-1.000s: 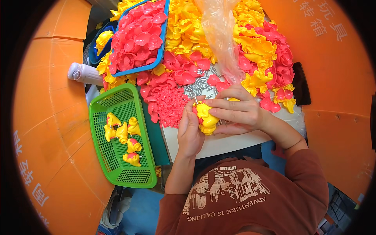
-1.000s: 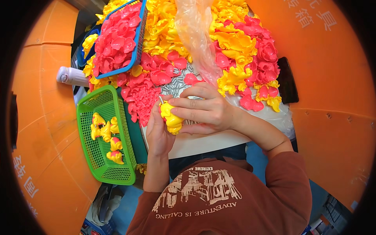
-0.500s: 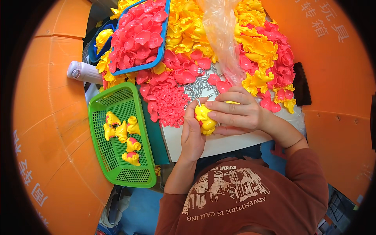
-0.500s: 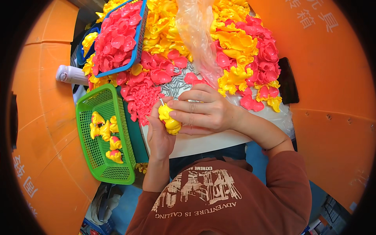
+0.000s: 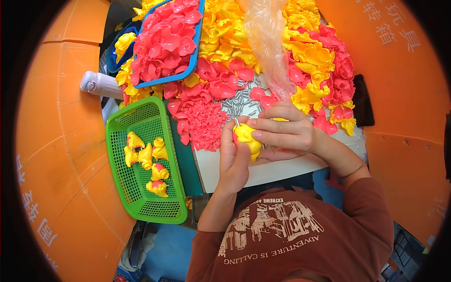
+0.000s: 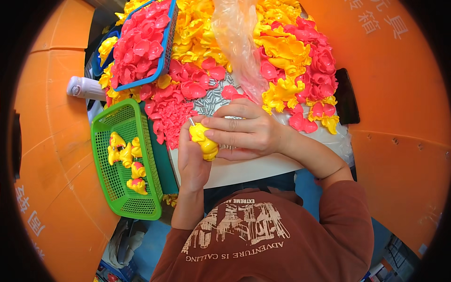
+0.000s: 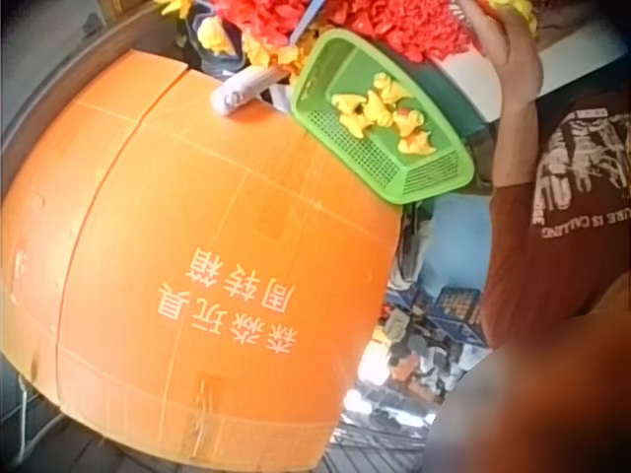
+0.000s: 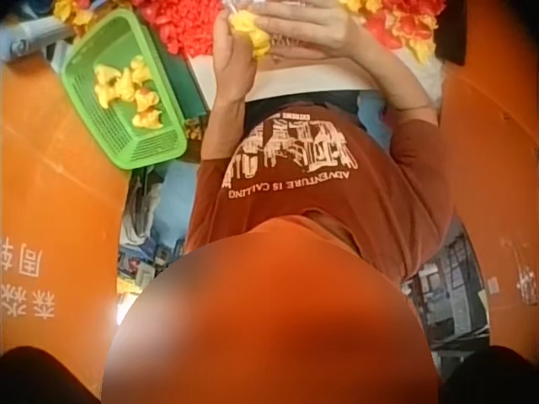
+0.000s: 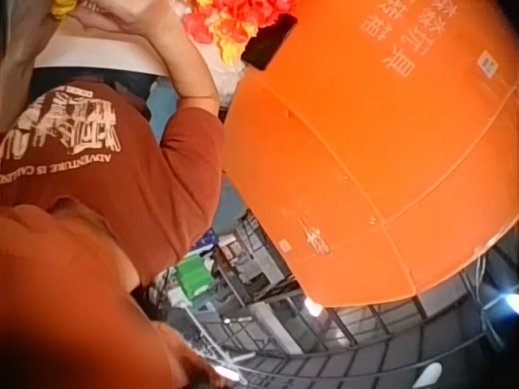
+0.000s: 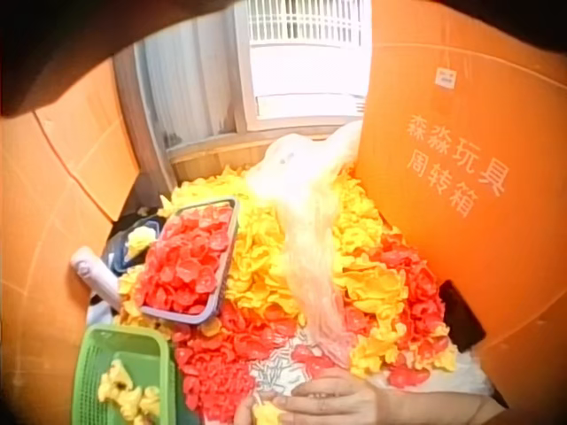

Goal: Assembling small plastic ducks by layering and attaching colorful paper petals to their bases.

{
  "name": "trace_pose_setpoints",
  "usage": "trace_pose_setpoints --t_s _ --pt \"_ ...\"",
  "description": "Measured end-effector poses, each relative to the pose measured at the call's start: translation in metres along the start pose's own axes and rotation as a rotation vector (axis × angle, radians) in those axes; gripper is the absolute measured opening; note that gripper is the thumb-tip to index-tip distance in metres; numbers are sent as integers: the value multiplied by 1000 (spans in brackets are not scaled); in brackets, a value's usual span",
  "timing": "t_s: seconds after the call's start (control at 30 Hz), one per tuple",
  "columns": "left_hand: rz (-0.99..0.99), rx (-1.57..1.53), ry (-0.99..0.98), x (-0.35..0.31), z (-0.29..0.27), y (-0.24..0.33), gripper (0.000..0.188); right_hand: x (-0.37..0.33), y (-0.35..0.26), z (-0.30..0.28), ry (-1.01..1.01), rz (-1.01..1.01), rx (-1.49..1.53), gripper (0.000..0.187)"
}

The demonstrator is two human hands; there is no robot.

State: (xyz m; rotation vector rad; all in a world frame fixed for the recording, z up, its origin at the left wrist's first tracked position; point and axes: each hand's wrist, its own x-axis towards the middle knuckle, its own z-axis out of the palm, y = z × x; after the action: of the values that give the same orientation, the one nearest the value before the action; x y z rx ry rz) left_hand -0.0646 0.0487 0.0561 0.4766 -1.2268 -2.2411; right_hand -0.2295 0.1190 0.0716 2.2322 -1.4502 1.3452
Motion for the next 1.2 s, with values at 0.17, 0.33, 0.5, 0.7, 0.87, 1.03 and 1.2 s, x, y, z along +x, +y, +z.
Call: trace_pose_setpoints --t_s 0.17,0.33,0.5,0.7,0.87,1.03,1.2 --pt "-21 -54 -24 3 -1 2 66 -1 3 -1 5 3 21 42" --pt "0 -28 -112 2 -3 4 47 2 6 1 2 -14 61 43" --pt "39 72 -79 2 -5 3 43 -2 -5 -2 25 208 253 39" --pt "152 113 -77 5 -12 -12 47 -5 -12 9 158 785 790 28" --pt "183 80 -30 6 -12 -17 50 2 -20 13 242 1031 970 24" --pt "239 105 -42 4 -12 -21 48 0 -19 18 274 1022 1103 23" --pt "291 88 -87 6 -11 -18 47 2 -24 18 266 955 992 23"
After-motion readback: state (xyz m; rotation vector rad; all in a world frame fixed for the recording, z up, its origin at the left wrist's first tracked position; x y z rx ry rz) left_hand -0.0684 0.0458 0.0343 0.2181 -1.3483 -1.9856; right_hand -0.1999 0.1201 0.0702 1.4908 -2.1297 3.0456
